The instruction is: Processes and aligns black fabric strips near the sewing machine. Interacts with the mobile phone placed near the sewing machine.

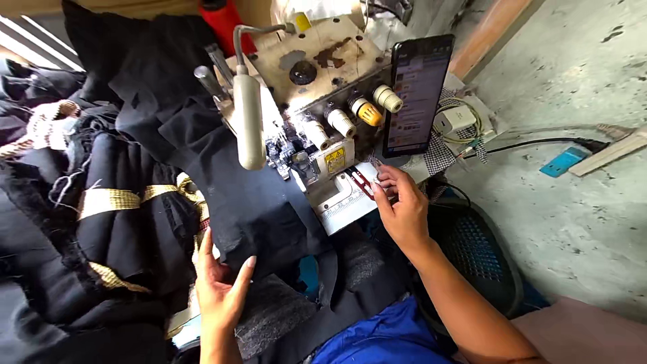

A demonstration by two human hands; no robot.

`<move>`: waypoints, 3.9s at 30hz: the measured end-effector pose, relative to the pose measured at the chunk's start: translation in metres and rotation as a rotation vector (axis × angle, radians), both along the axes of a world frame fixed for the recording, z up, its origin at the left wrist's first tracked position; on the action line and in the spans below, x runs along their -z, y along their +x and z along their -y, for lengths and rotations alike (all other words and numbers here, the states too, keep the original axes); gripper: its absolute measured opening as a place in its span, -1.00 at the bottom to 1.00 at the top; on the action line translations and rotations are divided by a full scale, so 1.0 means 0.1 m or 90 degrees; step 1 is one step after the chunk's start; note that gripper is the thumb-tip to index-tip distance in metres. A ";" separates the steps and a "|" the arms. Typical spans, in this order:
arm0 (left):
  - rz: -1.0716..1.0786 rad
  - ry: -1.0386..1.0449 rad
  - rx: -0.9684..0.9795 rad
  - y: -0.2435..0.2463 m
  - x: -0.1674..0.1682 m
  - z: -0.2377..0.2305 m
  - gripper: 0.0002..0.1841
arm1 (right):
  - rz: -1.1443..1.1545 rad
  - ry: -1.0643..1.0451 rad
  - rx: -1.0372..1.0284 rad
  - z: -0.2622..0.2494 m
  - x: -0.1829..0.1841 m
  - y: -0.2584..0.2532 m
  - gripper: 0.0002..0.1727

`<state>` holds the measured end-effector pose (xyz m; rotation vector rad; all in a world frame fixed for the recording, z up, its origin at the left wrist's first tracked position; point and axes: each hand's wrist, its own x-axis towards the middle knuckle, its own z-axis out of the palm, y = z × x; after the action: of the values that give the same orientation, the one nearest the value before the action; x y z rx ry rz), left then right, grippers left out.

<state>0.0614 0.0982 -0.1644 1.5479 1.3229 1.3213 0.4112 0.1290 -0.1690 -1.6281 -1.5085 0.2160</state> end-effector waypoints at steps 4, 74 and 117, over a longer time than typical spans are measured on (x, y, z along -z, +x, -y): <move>0.008 0.000 -0.073 0.00 -0.17 0.10 -0.14 | 0.011 -0.011 -0.008 0.06 0.01 0.06 -0.31; 0.233 -0.264 0.051 1.20 -0.23 0.37 -0.88 | -0.502 -0.247 -0.401 0.12 -0.16 -0.71 -0.76; 0.209 -0.266 0.117 1.08 -0.08 0.54 -0.89 | -0.503 -0.345 -0.461 0.44 -0.05 -0.56 -0.84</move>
<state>0.1692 0.0446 -0.1560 1.0846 1.1292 1.0481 0.3556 0.0854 -0.1641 -1.0505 -1.3674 1.5746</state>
